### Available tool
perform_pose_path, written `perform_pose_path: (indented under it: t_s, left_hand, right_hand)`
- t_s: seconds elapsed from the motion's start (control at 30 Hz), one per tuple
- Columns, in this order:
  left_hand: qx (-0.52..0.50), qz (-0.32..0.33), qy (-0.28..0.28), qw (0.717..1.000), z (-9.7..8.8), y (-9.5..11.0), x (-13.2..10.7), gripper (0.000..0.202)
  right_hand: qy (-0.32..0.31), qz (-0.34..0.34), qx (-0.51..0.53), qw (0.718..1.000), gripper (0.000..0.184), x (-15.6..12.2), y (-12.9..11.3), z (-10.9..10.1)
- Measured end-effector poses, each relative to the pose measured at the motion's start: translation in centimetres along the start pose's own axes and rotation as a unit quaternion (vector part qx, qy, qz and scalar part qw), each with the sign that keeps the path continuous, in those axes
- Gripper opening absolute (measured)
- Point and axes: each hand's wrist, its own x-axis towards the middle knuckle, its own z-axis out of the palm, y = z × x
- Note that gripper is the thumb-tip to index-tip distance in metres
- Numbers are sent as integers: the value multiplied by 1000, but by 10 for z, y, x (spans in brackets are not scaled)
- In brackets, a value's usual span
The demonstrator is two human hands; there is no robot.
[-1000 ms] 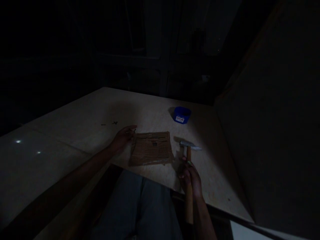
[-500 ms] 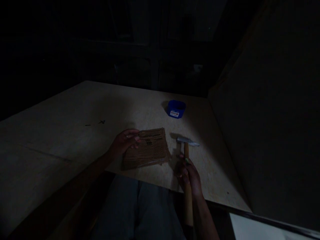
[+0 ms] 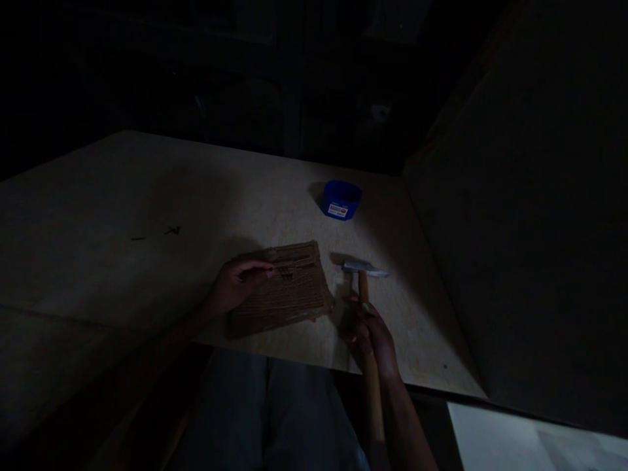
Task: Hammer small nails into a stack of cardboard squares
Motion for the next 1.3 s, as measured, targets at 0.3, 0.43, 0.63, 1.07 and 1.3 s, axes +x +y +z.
perform_pose_path:
  t_s: [0.3,0.43,0.63,1.07,1.3]
  left_hand:
    - [6,-35,-74,997,9,-13,-2,20]
    - [22,-35,-85,996,11,-11,-3,16]
    - [29,-39,-72,996,12,-11,-3,16]
    - [-5,-57,-38,998,19,-20,-6,16]
    - [-2,-41,-32,999,21,-26,-8,15]
  right_hand:
    - [-11,28,105,994,16,0,-1,1]
    - [-12,31,116,993,16,0,-1,1]
    - [-2,29,108,994,18,0,-2,4]
    - [24,-17,-5,1000,33,-3,6,-3]
    - [-3,47,-171,984,47,-43,-24,34]
